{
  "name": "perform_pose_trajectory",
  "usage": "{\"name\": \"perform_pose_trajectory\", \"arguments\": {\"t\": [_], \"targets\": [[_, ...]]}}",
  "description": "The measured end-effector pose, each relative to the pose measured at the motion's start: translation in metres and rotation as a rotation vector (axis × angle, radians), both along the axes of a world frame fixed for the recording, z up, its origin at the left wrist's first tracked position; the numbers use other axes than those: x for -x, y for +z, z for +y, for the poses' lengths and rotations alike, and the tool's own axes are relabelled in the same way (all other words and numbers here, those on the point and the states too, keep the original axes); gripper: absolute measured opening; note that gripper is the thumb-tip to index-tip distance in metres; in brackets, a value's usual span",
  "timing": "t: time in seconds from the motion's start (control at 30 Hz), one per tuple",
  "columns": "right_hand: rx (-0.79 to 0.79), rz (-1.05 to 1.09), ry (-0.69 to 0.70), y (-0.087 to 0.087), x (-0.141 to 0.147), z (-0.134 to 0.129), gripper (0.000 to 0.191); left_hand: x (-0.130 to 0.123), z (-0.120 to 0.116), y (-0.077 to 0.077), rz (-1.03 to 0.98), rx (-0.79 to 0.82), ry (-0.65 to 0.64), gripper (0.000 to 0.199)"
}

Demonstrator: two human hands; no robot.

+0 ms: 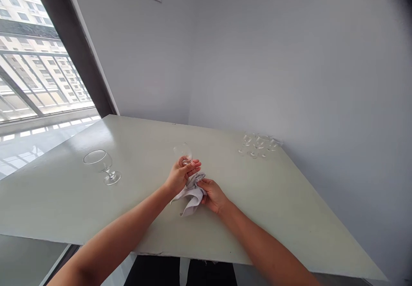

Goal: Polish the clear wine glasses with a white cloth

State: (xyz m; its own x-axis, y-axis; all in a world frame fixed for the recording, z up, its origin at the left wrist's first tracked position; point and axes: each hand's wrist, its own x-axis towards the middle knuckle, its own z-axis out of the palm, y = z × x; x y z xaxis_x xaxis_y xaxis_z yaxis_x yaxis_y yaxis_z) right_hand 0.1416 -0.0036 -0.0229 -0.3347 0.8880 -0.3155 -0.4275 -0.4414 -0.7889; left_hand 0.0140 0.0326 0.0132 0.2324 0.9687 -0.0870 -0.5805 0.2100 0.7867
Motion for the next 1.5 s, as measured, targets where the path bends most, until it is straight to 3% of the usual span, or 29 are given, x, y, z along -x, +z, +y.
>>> {"name": "perform_pose_trajectory", "arguments": {"t": [0.1, 0.27, 0.4, 0.53, 0.73, 0.93, 1.1, 1.5], "targets": [[-0.049, -0.166, 0.074, 0.001, -0.006, 0.001, 0.023, -0.008, 0.014, 0.008, 0.081, -0.013, -0.037, 0.031], [-0.294, -0.515, 0.433, 0.008, -0.015, -0.007, 0.018, -0.036, 0.049, 0.02, 0.213, -0.144, -0.047, 0.036], [-0.383, -0.592, 0.55, 0.013, -0.017, -0.011, 0.015, -0.076, 0.068, 0.01, 0.404, -0.2, -0.101, 0.036], [-0.42, -0.665, 0.584, 0.016, -0.017, -0.013, 0.014, -0.122, 0.075, -0.009, 0.655, -0.237, -0.147, 0.033], [-0.721, -0.959, 0.575, 0.03, -0.014, -0.019, 0.011, -0.177, 0.084, -0.025, 0.675, -0.231, -0.297, 0.036], [-0.835, -1.035, 0.592, 0.032, -0.014, -0.02, 0.012, -0.217, 0.097, -0.027, 0.698, -0.204, -0.292, 0.04], [-0.874, -1.002, 0.603, 0.029, -0.015, -0.018, 0.022, -0.231, 0.1, -0.028, 0.734, -0.169, -0.27, 0.033], [-0.899, -0.988, 0.595, 0.024, -0.015, -0.017, 0.021, -0.234, 0.1, -0.022, 0.741, -0.126, -0.264, 0.03]]}}
